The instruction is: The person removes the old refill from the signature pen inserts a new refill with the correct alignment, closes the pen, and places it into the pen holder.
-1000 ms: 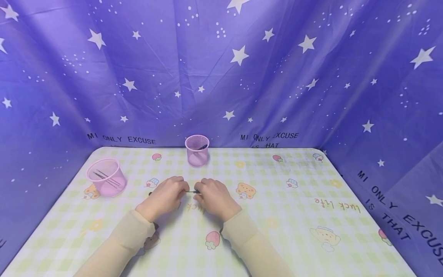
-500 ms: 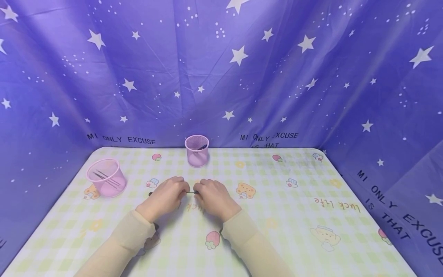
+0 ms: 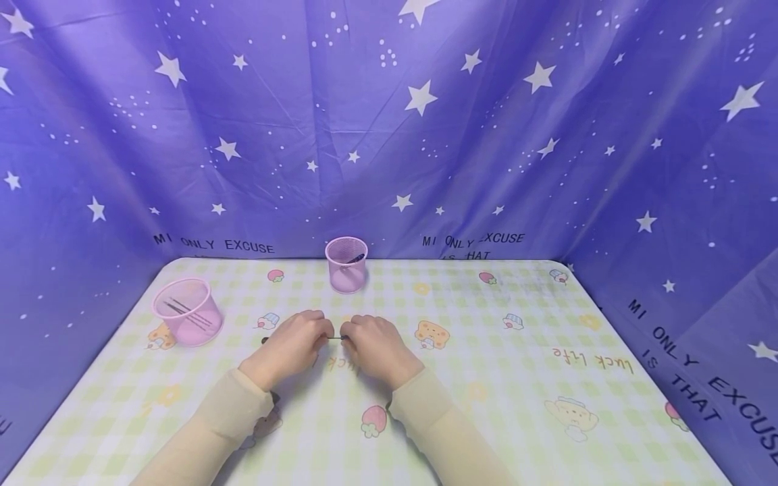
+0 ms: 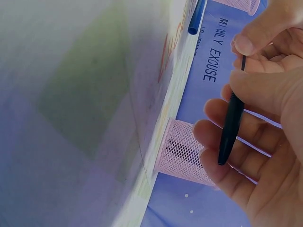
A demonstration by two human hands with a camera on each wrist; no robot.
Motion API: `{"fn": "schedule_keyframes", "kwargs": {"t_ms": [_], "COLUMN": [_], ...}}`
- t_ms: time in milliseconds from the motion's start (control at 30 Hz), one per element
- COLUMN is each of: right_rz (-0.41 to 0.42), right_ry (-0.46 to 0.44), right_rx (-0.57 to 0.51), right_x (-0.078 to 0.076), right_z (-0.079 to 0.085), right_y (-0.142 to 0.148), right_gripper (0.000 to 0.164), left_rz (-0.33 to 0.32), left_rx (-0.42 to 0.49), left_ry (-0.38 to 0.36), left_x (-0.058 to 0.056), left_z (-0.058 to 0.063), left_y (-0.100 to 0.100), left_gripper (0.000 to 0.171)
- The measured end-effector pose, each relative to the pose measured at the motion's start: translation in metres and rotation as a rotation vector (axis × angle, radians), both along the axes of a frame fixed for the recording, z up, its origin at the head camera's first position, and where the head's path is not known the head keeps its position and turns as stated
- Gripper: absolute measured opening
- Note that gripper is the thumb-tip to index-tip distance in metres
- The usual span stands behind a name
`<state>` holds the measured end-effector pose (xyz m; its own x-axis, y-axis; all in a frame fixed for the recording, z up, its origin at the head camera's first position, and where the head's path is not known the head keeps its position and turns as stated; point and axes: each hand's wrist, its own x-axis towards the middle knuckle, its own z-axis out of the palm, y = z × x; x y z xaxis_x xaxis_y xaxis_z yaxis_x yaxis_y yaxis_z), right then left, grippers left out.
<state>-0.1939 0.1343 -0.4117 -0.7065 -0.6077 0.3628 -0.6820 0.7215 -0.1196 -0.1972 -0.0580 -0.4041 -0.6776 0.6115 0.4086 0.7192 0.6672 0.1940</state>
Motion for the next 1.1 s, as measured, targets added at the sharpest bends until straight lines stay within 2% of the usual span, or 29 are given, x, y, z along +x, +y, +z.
{"fn": "schedule_keyframes", "kwargs": {"t_ms": [267,667,933,1100], "right_rz": [0.001,0.007,0.018,0.019], "right_ry": [0.02,0.019,0.027,0.036], "right_rx": [-0.007,-0.017,-0.025,-0.013], "right_x": [-0.0001,0.0006,0.0003,-0.0001], "right_z": [0.0,0.0001,-0.0006,-0.0017], "right_y": [-0.0006,-0.0016,-0.0014,-0.0015], "right_gripper": [0.006,0.007,0.005,0.005], "left_rz": [-0.001,-0.018,-0.005,-0.005], "left_rx": [-0.004,0.027,0.011,-0.011], "left_ry": [0.0,0.04,0.006,0.011], "left_x": [0.0013,-0.0009,0.0002,0.0009], "left_z": [0.0005,-0.004,-0.0019,-0.0007], "left_y": [0.0009,0.0014,0.0014,0.0025], "left_gripper": [0.013,0.015,0.014,0.014]}}
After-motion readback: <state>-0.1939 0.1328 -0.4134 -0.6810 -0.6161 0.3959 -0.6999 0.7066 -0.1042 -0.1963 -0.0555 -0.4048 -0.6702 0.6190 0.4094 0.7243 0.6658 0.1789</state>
